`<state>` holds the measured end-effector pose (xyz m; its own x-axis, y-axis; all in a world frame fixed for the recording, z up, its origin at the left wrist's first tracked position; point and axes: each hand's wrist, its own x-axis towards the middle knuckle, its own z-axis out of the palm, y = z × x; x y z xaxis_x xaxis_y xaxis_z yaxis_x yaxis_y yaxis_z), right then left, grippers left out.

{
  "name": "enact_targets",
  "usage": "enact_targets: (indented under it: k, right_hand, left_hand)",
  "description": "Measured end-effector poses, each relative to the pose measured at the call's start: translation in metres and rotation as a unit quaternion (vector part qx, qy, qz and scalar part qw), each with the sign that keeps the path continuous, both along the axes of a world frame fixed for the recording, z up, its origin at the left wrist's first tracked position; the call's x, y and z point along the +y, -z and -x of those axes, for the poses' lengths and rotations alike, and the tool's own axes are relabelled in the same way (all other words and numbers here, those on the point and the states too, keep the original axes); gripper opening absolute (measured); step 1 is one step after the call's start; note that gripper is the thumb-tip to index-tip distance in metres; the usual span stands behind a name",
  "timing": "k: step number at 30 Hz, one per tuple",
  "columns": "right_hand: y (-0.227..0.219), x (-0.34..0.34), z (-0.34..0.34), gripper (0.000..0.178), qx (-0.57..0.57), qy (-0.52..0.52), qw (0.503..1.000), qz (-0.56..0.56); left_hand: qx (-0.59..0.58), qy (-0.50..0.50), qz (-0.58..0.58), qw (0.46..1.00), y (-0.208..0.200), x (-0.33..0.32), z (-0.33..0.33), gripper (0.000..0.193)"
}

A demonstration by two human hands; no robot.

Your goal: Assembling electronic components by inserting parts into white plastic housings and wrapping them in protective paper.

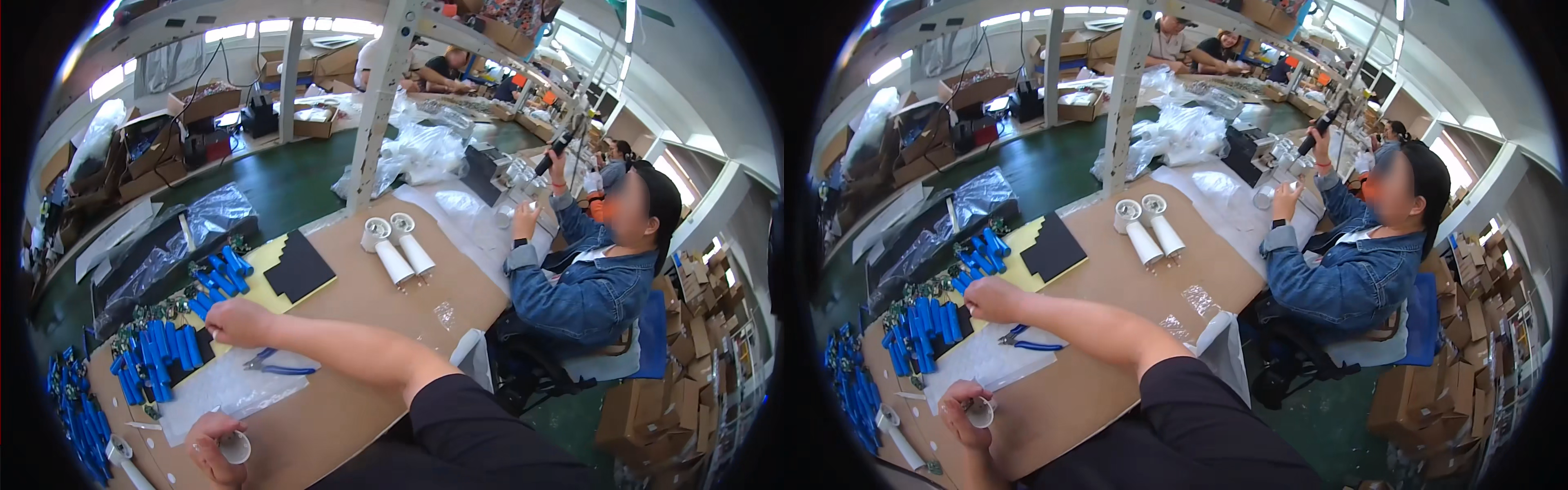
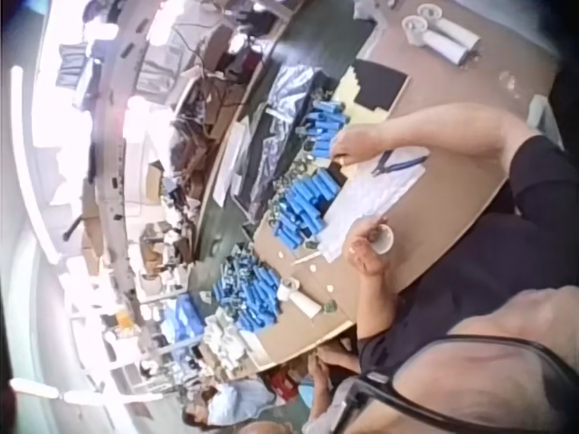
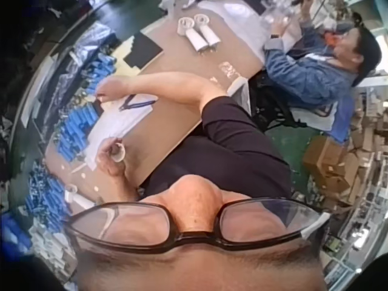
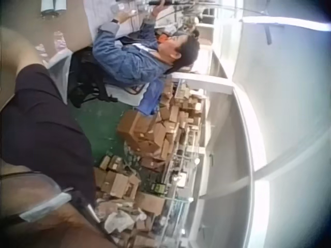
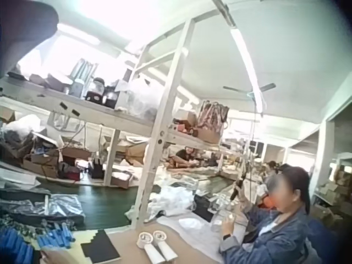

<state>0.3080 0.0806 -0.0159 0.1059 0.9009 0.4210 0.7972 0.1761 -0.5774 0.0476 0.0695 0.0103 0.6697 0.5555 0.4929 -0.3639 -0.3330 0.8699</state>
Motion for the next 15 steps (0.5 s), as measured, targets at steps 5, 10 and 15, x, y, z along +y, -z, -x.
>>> enact_targets:
  k: [5,10,15]
  right_hand:
    - [-0.014,-0.024,0.009,0.013,0.076,0.013,0.990,-0.120]
    - [-0.075,-0.092,0.027,0.018,0.127,0.016,0.985,-0.116]
    - [-0.103,-0.137,0.057,0.016,0.023,-0.098,0.986,-0.134]
  left_hand:
    - [0.017,-0.032,0.000,0.999,-0.007,-0.004,0.003,0.063]
    - [0.016,0.004,-0.088,0.996,-0.016,0.007,-0.007,0.056]
    - [-0.013,-0.002,-0.085,0.996,-0.018,0.007,-0.006,0.045]
